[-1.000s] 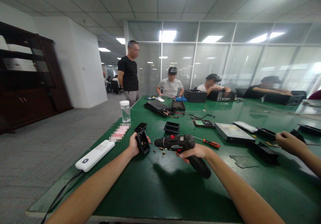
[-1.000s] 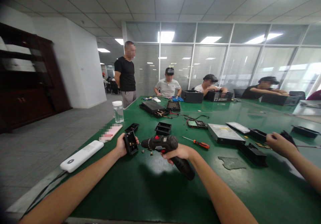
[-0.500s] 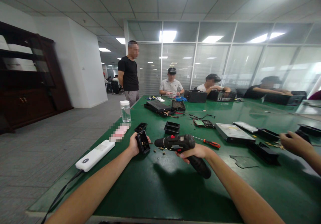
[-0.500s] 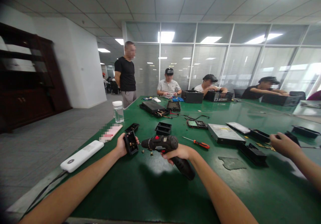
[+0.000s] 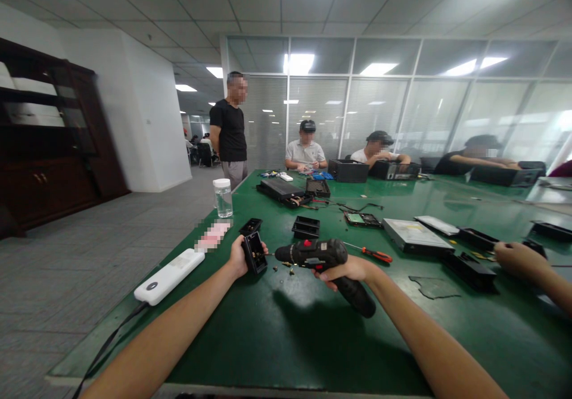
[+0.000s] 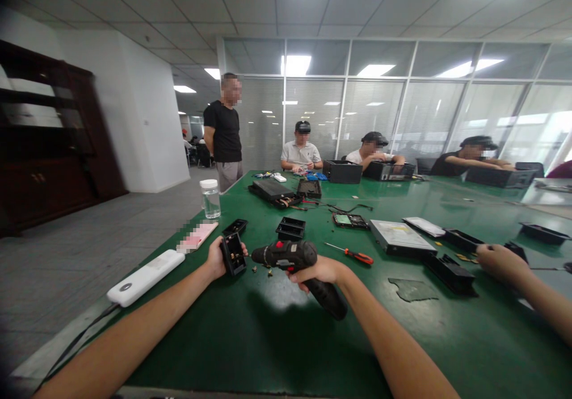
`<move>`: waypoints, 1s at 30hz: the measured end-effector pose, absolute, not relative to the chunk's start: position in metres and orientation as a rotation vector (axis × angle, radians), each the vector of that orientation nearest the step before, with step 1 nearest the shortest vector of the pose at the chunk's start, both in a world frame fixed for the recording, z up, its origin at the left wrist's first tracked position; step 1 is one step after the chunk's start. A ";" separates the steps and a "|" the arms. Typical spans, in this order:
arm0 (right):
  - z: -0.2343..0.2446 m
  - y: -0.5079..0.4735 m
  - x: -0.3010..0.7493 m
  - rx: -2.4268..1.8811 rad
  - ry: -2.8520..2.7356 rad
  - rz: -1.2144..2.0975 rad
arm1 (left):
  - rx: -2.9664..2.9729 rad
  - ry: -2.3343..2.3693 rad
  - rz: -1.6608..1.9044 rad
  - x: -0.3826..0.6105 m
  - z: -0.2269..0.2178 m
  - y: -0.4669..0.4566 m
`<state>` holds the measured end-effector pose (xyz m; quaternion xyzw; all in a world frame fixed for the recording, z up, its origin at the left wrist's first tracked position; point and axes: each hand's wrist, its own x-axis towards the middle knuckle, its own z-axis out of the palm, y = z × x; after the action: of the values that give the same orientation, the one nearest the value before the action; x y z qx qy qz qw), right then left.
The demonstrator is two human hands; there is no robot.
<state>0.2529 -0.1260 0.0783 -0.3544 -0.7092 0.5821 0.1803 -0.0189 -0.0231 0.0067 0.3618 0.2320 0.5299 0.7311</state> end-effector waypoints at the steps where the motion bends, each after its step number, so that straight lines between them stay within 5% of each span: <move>1: 0.076 -0.124 0.254 -0.969 -2.005 1.673 | 0.795 0.508 1.165 -0.019 0.007 -0.023; 30: 0.072 -0.121 0.257 -0.918 -1.984 1.709 | 0.747 0.528 1.163 -0.017 0.011 -0.026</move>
<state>0.2575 -0.1214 0.0722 -0.3252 -0.7029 0.6057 0.1825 -0.0165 -0.0262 0.0115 0.3403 0.2404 0.5297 0.7388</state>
